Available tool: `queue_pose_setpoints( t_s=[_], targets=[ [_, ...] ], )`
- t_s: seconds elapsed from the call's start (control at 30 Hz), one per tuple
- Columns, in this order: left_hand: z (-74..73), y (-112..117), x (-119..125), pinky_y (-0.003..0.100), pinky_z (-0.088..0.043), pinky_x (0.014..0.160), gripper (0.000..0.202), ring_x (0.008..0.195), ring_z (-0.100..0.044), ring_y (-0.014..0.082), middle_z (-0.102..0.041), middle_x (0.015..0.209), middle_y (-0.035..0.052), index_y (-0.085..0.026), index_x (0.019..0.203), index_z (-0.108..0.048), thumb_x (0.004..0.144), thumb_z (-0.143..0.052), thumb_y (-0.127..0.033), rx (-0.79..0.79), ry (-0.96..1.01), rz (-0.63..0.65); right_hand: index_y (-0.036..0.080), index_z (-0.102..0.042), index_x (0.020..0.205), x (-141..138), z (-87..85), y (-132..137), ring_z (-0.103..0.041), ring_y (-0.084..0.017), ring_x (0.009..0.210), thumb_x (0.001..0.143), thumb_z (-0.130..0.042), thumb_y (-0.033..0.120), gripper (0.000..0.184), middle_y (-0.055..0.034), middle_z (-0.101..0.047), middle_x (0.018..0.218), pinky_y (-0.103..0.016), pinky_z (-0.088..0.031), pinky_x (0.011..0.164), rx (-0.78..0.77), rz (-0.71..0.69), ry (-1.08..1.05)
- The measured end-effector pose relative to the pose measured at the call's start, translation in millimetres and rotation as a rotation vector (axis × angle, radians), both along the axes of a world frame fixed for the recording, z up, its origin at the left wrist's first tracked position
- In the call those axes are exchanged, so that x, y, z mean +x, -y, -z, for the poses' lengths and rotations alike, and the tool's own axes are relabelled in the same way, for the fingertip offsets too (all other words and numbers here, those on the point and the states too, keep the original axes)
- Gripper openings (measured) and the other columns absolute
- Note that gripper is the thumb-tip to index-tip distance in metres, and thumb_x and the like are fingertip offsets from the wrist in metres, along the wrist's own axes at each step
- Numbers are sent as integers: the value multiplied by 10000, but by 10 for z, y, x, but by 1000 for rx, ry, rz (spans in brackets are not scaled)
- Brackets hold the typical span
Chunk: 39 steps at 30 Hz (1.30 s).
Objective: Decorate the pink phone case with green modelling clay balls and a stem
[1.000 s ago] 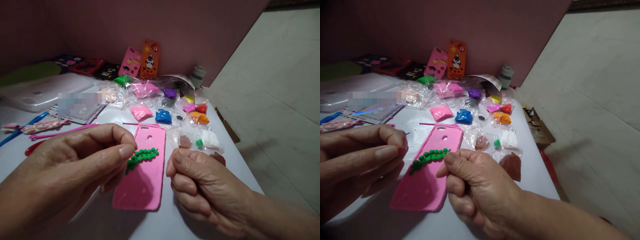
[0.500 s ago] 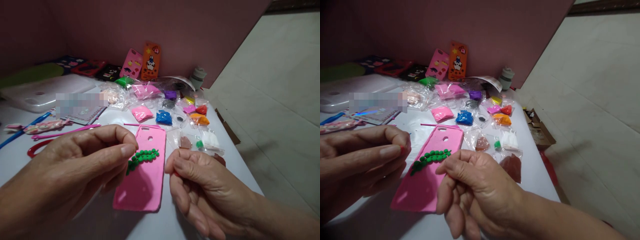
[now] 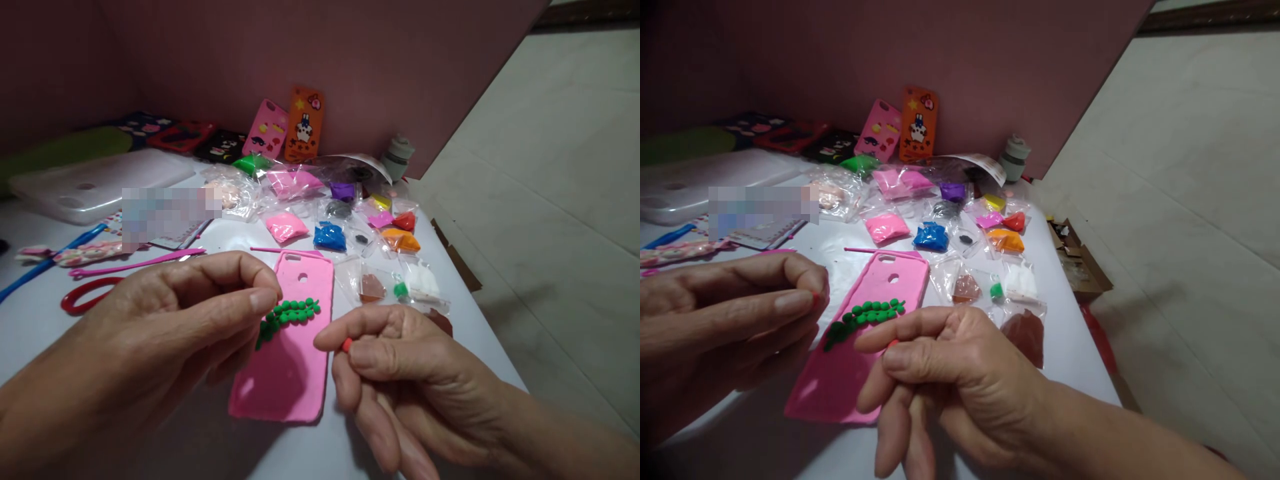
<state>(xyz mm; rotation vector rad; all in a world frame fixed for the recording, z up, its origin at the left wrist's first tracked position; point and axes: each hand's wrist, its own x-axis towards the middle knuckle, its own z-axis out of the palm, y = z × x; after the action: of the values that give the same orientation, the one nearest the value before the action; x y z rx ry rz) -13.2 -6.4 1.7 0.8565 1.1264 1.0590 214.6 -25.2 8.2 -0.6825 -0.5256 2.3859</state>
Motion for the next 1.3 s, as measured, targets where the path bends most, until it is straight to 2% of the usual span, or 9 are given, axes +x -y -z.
queue_pose_setpoints(
  t_s=[0.1, 0.2, 0.33, 0.47, 0.57, 0.63, 0.9, 1.17, 1.3],
  targets=[
    [6, 7, -17, 127, -435, 455, 119, 507, -518, 64, -603, 594, -44, -218, 729, -761, 754, -870, -259, -30, 47, 67, 96, -767, 1069, 10, 19, 18, -700, -106, 463, 968, -717, 320, 250, -43, -773, 770, -135, -527, 366, -6, -27, -5],
    [3, 9, -41, 125, -407, 436, 138, 493, -490, 59, -592, 592, -43, -216, 739, -762, 770, -876, -289, -38, 27, 51, 89, -765, 946, 8, 21, 33, -637, -82, 401, 983, -687, 414, 335, -35, -739, 691, -117, -461, 333, 1, -18, 34],
    [-14, 11, -54, 144, -426, 439, 163, 501, -503, 74, -603, 599, -39, -225, 748, -767, 744, -897, -324, -79, 52, 119, 120, -731, 780, -13, -11, 26, -556, -56, 364, 895, -813, 438, 348, 21, -646, 554, -98, -391, 314, 33, 40, 120],
    [-48, 8, 12, 176, -422, 435, 134, 512, -511, 103, -577, 581, -32, -237, 728, -755, 760, -864, -308, -74, 151, 126, 123, -787, 915, -30, -25, 7, -621, -62, 460, 847, -865, 269, 179, -2, -716, 698, -107, -457, 372, 74, 39, 129],
    [-86, -38, 45, 224, -447, 446, 125, 564, -554, 163, -546, 562, -19, -253, 798, -761, 784, -827, -358, -99, 165, 155, 108, -807, 1053, -33, -12, 7, -698, -95, 579, 913, -789, 293, 233, -48, -751, 838, -137, -516, 424, 80, 42, 83],
    [-113, -88, 34, 240, -456, 456, 166, 591, -576, 188, -531, 554, -18, -255, 842, -763, 781, -820, -399, -117, 168, 179, 99, -807, 1048, -30, -2, 15, -698, -97, 580, 922, -784, 337, 271, -49, -745, 814, -134, -511, 426, 63, 36, 74],
    [-68, -138, -62, 226, -468, 480, 198, 586, -568, 167, -594, 619, -7, -228, 842, -768, 766, -847, -393, -136, 150, 265, 92, -767, 745, -9, 13, 32, -611, -79, 439, 902, -769, 556, 490, -31, -658, 588, -103, -386, 330, -4, 38, 138],
    [-1, -100, -61, 166, -468, 507, 191, 552, -471, 93, -628, 647, -21, -216, 823, -807, 750, -925, -347, -147, 195, 367, 77, -804, 968, -26, -5, 1, -689, -97, 557, 885, -794, 278, 218, -47, -720, 773, -133, -504, 424, 11, 33, 63],
    [-54, -100, -36, 114, -399, 447, 246, 493, -359, 55, -504, 542, -63, -183, 808, -798, 763, -931, -384, -178, 240, 355, 101, -787, 943, -48, -10, -7, -676, -93, 531, 823, -839, 202, 166, -28, -735, 773, -150, -526, 429, 34, 22, 56]
  ],
)
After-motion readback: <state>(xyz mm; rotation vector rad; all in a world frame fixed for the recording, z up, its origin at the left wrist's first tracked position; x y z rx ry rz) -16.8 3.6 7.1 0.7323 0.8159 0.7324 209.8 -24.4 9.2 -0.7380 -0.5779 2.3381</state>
